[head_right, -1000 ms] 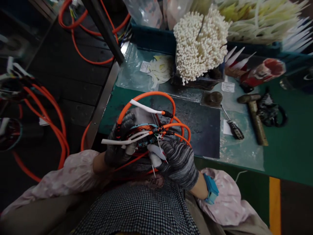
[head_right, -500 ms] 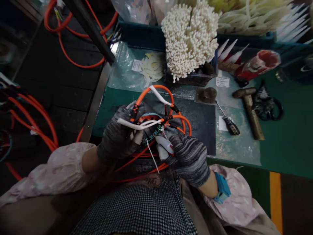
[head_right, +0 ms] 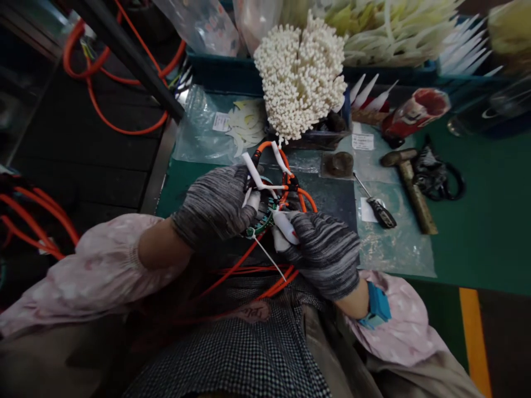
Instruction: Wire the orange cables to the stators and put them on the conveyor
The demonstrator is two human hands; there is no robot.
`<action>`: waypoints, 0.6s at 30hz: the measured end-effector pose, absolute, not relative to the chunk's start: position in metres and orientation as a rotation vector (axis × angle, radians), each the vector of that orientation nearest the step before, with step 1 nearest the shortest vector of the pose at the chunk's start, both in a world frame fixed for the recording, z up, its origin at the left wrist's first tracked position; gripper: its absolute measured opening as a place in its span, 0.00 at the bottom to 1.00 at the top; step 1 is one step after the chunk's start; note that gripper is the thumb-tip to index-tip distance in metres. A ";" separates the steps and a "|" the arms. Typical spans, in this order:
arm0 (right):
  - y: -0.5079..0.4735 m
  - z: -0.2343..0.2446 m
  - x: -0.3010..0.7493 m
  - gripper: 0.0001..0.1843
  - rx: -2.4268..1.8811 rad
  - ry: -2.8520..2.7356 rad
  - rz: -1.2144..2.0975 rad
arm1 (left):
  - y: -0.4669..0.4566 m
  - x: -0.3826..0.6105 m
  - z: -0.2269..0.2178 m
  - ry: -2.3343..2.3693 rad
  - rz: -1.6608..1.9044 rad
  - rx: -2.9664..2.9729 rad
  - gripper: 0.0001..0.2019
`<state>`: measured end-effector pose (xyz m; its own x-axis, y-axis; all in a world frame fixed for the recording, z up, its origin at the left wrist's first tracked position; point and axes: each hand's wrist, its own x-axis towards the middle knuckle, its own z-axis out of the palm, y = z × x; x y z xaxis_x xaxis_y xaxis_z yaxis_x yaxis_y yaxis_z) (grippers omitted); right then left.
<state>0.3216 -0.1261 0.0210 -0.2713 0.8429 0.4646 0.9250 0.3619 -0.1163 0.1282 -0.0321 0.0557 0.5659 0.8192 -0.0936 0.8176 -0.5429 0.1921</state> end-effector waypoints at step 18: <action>-0.129 -0.005 0.343 0.12 -1.593 -1.809 0.128 | -0.006 0.149 0.074 1.380 -0.231 2.446 0.19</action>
